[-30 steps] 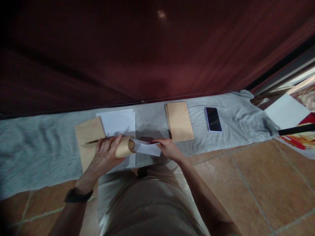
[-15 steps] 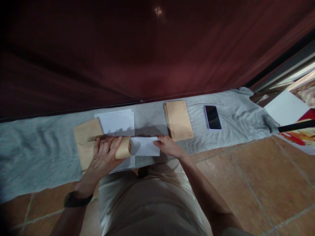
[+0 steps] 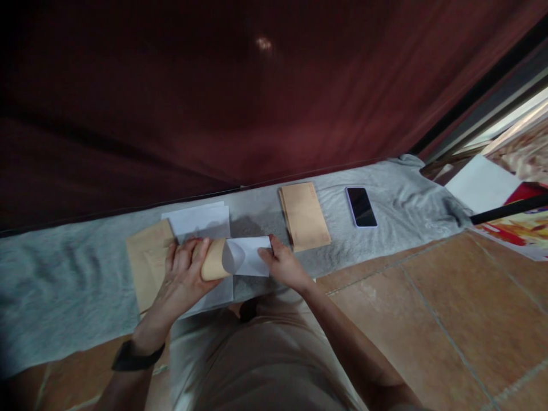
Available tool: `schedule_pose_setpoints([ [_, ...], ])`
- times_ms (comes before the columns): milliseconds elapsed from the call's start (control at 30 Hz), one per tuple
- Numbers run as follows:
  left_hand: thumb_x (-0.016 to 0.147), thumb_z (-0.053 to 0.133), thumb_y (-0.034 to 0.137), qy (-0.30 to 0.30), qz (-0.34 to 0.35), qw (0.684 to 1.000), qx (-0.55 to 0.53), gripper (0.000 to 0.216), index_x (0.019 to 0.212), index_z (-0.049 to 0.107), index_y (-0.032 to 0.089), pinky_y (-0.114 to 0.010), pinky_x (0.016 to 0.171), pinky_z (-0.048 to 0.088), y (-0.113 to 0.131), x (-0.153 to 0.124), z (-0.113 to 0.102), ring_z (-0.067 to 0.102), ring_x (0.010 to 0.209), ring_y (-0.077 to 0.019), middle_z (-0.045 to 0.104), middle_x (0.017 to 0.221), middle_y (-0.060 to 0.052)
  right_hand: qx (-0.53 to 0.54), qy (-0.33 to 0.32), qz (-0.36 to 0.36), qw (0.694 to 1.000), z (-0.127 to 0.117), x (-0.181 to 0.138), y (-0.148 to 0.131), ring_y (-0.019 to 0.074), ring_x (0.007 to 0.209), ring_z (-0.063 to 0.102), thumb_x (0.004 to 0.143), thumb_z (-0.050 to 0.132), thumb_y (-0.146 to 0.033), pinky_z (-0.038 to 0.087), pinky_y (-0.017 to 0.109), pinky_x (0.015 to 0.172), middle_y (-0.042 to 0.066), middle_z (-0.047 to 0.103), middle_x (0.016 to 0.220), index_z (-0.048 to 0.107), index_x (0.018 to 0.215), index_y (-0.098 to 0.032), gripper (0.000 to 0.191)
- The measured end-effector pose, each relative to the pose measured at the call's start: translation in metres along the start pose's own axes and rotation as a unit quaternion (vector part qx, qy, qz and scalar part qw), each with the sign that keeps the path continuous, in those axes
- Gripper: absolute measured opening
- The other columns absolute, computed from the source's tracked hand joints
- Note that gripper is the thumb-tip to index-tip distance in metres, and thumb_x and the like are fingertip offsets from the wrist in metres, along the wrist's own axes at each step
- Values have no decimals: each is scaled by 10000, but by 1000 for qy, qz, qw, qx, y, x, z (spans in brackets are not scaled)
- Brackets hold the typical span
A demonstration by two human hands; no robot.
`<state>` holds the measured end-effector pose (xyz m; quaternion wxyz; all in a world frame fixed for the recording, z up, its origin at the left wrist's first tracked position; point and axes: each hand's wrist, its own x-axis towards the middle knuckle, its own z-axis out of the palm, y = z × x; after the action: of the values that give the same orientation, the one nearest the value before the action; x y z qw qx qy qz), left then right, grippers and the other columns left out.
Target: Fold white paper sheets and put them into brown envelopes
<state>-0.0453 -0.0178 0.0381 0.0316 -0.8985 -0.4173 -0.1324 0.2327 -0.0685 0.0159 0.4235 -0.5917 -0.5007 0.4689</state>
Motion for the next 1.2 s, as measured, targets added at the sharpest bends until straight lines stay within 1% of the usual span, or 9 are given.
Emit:
schedule_pose_setpoints([
  [100, 827, 739, 419, 12, -13, 1000, -2, 998, 1616, 190, 149, -653, 1199, 250, 1, 2, 2, 423, 1405, -425, 468, 1443, -254, 69, 18, 10, 997, -7, -3, -1, 142, 686, 593, 938, 556, -431, 506, 246, 613, -12, 596, 783, 569, 945, -229, 202],
  [167, 828, 739, 426, 20, -11, 1000, 1, 1002, 1613, 188, 136, -654, 1196, 252, 2, 3, 4, 429, 1399, -428, 469, 1437, -262, 76, 33, 15, 996, -10, -6, -4, 137, 663, 585, 938, 553, -433, 503, 240, 599, -15, 581, 751, 587, 911, -221, 217],
  [300, 829, 737, 439, 34, 5, 999, -7, 1004, 1608, 180, 137, -652, 1193, 252, 6, 7, 7, 438, 1397, -425, 472, 1442, -267, 39, 65, -6, 997, -7, -11, -14, 126, 631, 544, 933, 571, -413, 451, 227, 587, -19, 575, 702, 634, 875, -203, 227],
  [433, 816, 747, 472, 41, 12, 999, -24, 1039, 1609, 160, 147, -654, 1182, 269, 10, 12, 7, 432, 1404, -433, 463, 1455, -268, -4, 75, -26, 997, 2, -14, -27, 135, 641, 580, 949, 558, -367, 431, 233, 587, 1, 643, 744, 669, 905, -205, 201],
  [600, 840, 716, 506, 55, 16, 997, -44, 1043, 1612, 130, 121, -665, 1158, 307, 15, 15, 5, 431, 1398, -440, 459, 1433, -278, -116, 82, -105, 984, 14, -18, -34, 156, 762, 643, 976, 555, -263, 493, 260, 717, 38, 701, 911, 697, 952, -228, 147],
  [700, 863, 690, 502, 59, 17, 997, -57, 1016, 1617, 120, 129, -670, 1166, 295, 19, 16, 6, 425, 1410, -431, 456, 1437, -271, -166, 74, -142, 973, 22, -20, -34, 170, 846, 655, 999, 545, -244, 511, 267, 774, 46, 681, 951, 700, 986, -245, 156],
  [800, 866, 684, 497, 58, 23, 996, -67, 1008, 1618, 125, 123, -671, 1176, 282, 22, 17, 7, 417, 1420, -431, 457, 1438, -271, -177, 86, -160, 967, 29, -21, -33, 182, 912, 650, 1001, 547, -230, 528, 281, 834, 57, 649, 974, 701, 1004, -245, 155],
  [1033, 844, 723, 453, 36, 36, 997, -59, 1017, 1614, 141, 131, -672, 1179, 279, 27, 19, 7, 417, 1430, -433, 466, 1461, -272, -137, 155, -155, 966, 35, -16, -26, 213, 1080, 629, 913, 619, -130, 539, 362, 971, 100, 604, 1196, 693, 964, -230, 134],
  [1200, 838, 744, 418, 29, 42, 998, -48, 1000, 1607, 168, 143, -661, 1189, 269, 32, 21, 5, 425, 1430, -427, 475, 1466, -274, -117, 113, -94, 982, 34, -13, -18, 176, 836, 656, 919, 553, -104, 553, 319, 799, 49, 648, 1020, 653, 995, -238, 183],
])
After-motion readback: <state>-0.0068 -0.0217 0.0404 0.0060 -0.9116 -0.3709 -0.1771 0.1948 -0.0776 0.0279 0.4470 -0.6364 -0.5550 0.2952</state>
